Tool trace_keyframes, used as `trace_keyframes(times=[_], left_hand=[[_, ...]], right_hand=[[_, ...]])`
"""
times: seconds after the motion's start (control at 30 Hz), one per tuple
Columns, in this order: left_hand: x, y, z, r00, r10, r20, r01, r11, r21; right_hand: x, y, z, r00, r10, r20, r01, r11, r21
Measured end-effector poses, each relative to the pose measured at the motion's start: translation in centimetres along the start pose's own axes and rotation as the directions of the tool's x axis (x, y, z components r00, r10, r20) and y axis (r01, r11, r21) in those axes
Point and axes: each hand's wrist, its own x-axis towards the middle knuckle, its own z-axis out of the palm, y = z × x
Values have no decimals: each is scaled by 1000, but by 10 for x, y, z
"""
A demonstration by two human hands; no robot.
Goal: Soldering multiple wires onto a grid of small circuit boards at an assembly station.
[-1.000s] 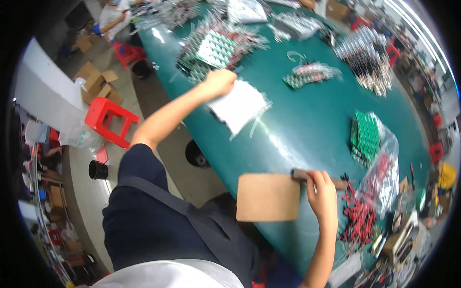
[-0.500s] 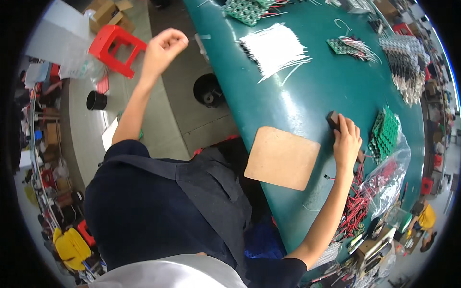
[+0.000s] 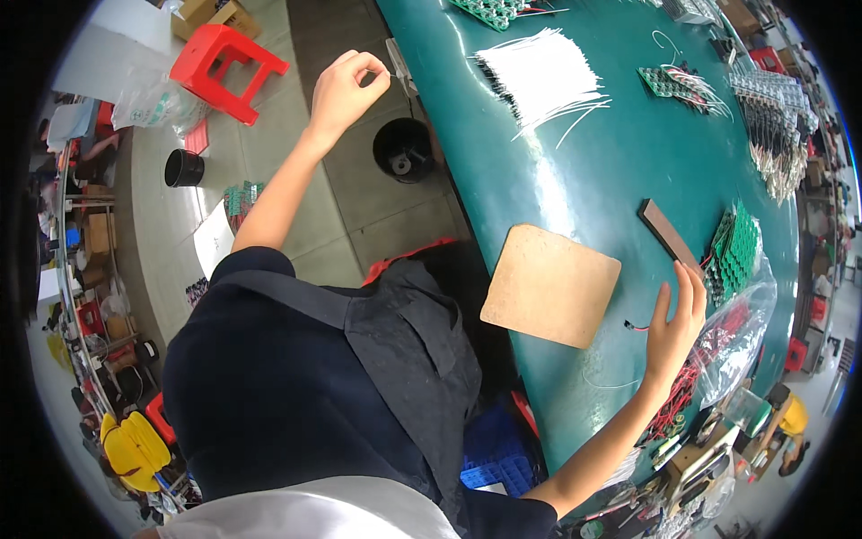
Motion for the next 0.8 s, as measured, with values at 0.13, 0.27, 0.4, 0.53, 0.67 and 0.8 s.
trace_keyframes(times=[0.13,0.27,0.4,0.53,0.67,0.8], left_hand=[[5,-4,8,1000,27,-16,-26,999,30],[12,-18,21,992,-3,125,12,998,-64],[13,-37,51,960,-111,255,219,867,-447],[4,-37,60,892,-178,415,411,700,-584],[3,-43,57,881,-256,399,437,764,-475],[0,-42,56,927,-199,319,348,773,-530]], right_hand=[[-19,-16,-8,997,78,29,-77,997,-22],[-34,-73,-16,986,-21,165,-8,986,169],[-60,-137,2,876,-144,461,93,987,133],[-95,-127,46,894,-374,247,397,916,-50],[-67,-139,19,925,-318,207,320,947,22],[-77,-141,36,900,-403,167,428,890,-157]])
